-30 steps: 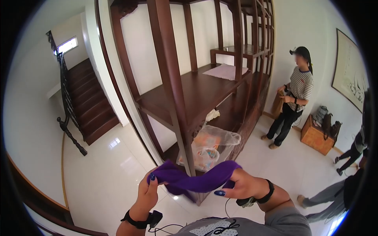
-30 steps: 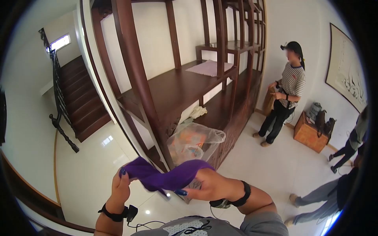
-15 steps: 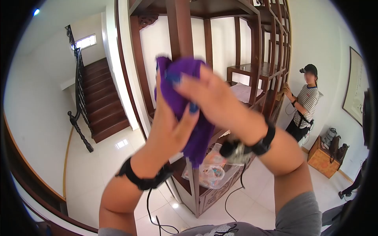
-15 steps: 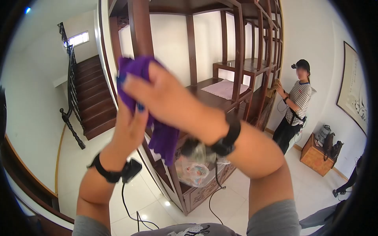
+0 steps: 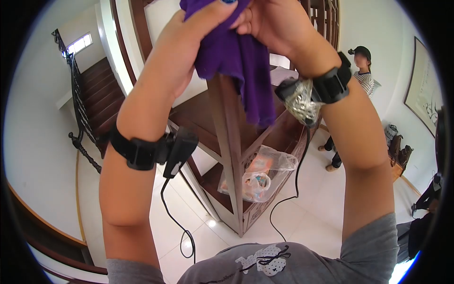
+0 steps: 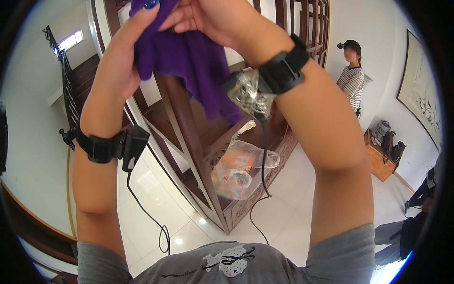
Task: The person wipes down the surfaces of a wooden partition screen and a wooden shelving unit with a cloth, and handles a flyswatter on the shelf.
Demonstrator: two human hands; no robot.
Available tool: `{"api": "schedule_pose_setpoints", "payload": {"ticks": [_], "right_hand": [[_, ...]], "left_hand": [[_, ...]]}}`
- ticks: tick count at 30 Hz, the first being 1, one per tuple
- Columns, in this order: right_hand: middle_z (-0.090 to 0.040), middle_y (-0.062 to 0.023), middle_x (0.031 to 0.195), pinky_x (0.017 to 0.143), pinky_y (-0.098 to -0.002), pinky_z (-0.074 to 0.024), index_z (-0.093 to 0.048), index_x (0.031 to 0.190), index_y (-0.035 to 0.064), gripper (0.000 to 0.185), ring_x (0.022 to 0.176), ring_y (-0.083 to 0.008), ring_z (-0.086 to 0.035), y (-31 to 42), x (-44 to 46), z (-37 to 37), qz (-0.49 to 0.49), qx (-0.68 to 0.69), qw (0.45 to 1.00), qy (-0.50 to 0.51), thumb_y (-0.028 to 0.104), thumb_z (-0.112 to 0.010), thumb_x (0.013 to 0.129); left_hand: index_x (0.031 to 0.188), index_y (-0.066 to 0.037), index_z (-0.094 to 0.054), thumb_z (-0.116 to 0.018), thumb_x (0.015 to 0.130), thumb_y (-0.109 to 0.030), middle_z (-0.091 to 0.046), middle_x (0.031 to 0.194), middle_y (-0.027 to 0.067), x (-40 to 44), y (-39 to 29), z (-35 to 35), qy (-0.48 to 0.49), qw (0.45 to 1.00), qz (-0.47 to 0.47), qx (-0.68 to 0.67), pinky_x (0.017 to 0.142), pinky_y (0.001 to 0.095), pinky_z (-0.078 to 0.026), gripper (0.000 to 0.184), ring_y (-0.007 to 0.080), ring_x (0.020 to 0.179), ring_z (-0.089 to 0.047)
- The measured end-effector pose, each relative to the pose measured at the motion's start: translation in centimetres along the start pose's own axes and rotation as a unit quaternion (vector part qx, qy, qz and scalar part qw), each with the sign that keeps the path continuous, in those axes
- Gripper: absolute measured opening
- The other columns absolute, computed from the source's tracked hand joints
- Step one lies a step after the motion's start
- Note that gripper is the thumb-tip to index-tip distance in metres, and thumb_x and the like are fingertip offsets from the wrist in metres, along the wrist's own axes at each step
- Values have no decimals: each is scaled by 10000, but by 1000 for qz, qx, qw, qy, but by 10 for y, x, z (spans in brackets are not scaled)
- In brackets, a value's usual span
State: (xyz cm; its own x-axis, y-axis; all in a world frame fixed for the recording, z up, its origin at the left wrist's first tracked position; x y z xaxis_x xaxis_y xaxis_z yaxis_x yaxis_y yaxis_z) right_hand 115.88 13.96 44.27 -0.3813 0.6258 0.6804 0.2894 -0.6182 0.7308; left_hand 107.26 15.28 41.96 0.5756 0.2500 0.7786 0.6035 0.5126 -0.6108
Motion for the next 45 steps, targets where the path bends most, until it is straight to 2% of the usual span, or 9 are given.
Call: {"api": "schedule_pose_setpoints", "payload": {"ticks": [16,25,28,33,36,38,40,42,45], "right_hand": [[-679,-73,886,729,-230,-522,-616,1091,-1,278,767,-115,-648,-148,-155,7,-251,15,967,-40,221,-600,925],[-633,-12,789,601,-205,-470,-608,980,18,185,684,-64,-582,-81,-118,-10,-51,-291,953,-71,187,-630,909],[-612,-4,865,690,-221,-460,-605,1028,2,213,783,-62,-543,-35,-83,0,14,-580,803,-137,194,-591,936],[-638,-65,749,593,-241,-488,-603,956,-6,294,663,-99,-576,-10,-44,-21,43,-448,869,-206,279,-532,960],[-627,-57,738,596,-231,-471,-624,938,-6,294,668,-86,-563,-28,-72,-33,33,-528,832,-165,282,-565,942],[-586,-11,654,552,-238,-434,-644,886,-12,271,625,-44,-506,-38,-93,-41,74,-619,763,-170,258,-625,909],[-574,-45,591,500,-266,-429,-655,866,-1,269,526,-79,-503,-71,-117,-24,-41,-618,765,-177,267,-652,883],[-525,-144,527,449,-384,-429,-564,588,19,477,482,-315,-553,-84,-132,-37,31,-684,715,-139,414,-646,842],[-512,-137,522,469,-395,-428,-550,567,35,481,492,-328,-530,-105,-150,-55,33,-683,726,-70,427,-631,835]], "left_hand": [[1328,23,-326,-748,769,-380,-542,1195,181,-157,110,-8,-29,974,149,169,940,358,-445,807,265,1091,-563],[1303,48,-333,-719,789,-378,-570,1119,222,-131,75,-3,-77,928,75,357,880,377,-473,771,300,1017,-601],[1253,58,-387,-696,813,-421,-599,1071,214,-87,42,3,-104,927,-7,360,818,358,-505,720,277,962,-630],[1198,46,-468,-616,895,-281,-572,1063,106,-54,12,1,-75,971,-34,225,858,329,-475,470,200,973,-560],[1227,8,-477,-581,900,-474,-626,969,87,-84,45,19,-61,916,11,397,810,301,-479,592,148,899,-593],[1207,44,-461,-559,908,-449,-597,1043,260,-109,57,3,-40,919,26,390,811,390,-504,585,356,955,-619],[1251,46,-451,-560,897,-445,-566,1031,261,-137,72,-2,-41,898,-8,438,891,448,-440,615,406,975,-564],[1294,47,-431,-599,864,-418,-549,1019,254,-161,88,-7,-19,872,-23,489,929,484,-392,655,427,977,-531],[1338,54,-399,-654,810,-363,-542,998,235,-185,99,-11,-17,858,-13,513,961,510,-355,720,433,965,-518]]}}
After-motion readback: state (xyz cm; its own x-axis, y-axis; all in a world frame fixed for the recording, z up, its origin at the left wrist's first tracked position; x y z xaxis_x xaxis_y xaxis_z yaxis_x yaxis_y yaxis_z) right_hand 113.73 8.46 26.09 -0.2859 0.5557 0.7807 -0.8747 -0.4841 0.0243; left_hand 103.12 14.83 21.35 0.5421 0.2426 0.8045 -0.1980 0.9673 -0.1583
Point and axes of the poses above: each hand's wrist, its own x-axis towards the middle knuckle, its own z-axis out of the back of the hand, y = z × x, the point moved 8 cm from there along x, towards the middle knuckle
